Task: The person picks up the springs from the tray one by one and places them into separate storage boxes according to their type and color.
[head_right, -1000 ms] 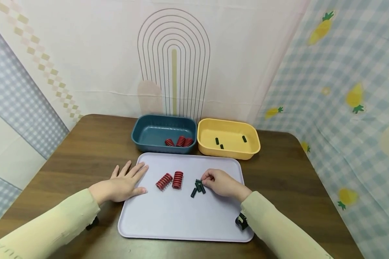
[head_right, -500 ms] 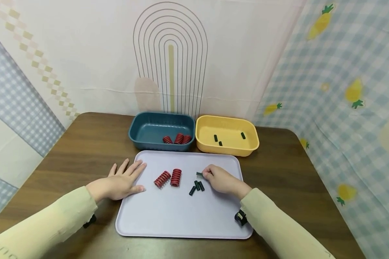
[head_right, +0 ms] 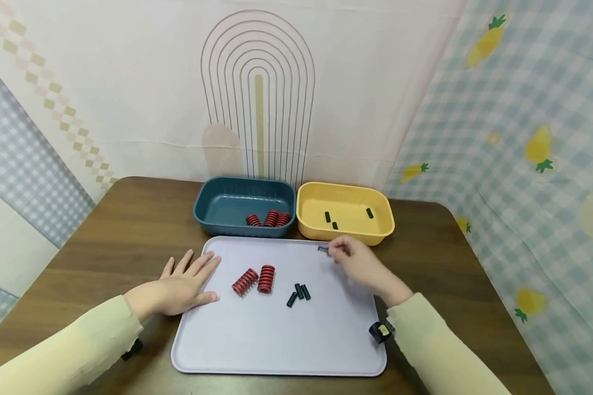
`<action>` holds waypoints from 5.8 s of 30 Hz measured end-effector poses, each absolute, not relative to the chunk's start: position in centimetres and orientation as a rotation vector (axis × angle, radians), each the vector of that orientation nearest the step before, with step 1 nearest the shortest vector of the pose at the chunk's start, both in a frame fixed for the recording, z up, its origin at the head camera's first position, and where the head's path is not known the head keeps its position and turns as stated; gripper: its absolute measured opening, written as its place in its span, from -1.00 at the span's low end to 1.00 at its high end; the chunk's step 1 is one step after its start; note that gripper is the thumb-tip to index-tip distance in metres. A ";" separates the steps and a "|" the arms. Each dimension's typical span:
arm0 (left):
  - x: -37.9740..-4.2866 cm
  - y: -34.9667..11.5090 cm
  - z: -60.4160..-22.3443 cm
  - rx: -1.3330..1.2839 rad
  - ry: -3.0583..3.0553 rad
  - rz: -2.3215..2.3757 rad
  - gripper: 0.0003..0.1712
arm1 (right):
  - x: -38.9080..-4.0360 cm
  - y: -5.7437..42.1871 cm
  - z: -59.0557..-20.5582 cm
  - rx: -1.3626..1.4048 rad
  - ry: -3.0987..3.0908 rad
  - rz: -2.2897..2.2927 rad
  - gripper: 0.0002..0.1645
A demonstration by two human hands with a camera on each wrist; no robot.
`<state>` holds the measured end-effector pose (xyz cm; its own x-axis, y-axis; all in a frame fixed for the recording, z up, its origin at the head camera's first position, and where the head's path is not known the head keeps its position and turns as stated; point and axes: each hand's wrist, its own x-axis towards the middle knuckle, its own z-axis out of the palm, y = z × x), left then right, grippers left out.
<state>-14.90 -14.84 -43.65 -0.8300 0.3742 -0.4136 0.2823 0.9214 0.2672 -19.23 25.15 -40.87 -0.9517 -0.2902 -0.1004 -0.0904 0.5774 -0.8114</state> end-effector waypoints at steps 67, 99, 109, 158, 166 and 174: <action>-15.6 -14.9 -44.4 0.409 2.598 0.242 0.05 | -23.1 26.9 -38.8 -0.366 3.118 -1.336 -0.66; -15.9 -15.0 -45.2 0.419 2.596 0.249 0.06 | -18.5 16.2 -41.9 -0.744 2.521 -1.006 -0.30; -15.9 -15.1 -45.3 0.426 2.597 0.251 0.06 | -18.3 15.0 -42.1 -0.726 2.531 -0.939 -0.34; -15.5 -15.1 -44.5 0.424 2.587 0.286 0.05 | -18.6 15.2 -41.9 -0.748 2.610 -0.913 -0.42; -15.7 -15.2 -44.7 0.425 2.599 0.304 0.06 | -19.5 15.9 -40.1 -0.696 2.646 -1.042 -0.38; -15.8 -15.3 -44.7 0.442 2.616 0.303 0.06 | -20.2 15.5 -38.6 -0.641 2.731 -1.235 -0.37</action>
<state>-15.80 -15.27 -44.75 -0.8390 0.3581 -0.4097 0.2550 0.9239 0.2852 -20.17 15.55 -38.61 -0.9096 -0.4031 0.1003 -0.3415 0.5881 -0.7332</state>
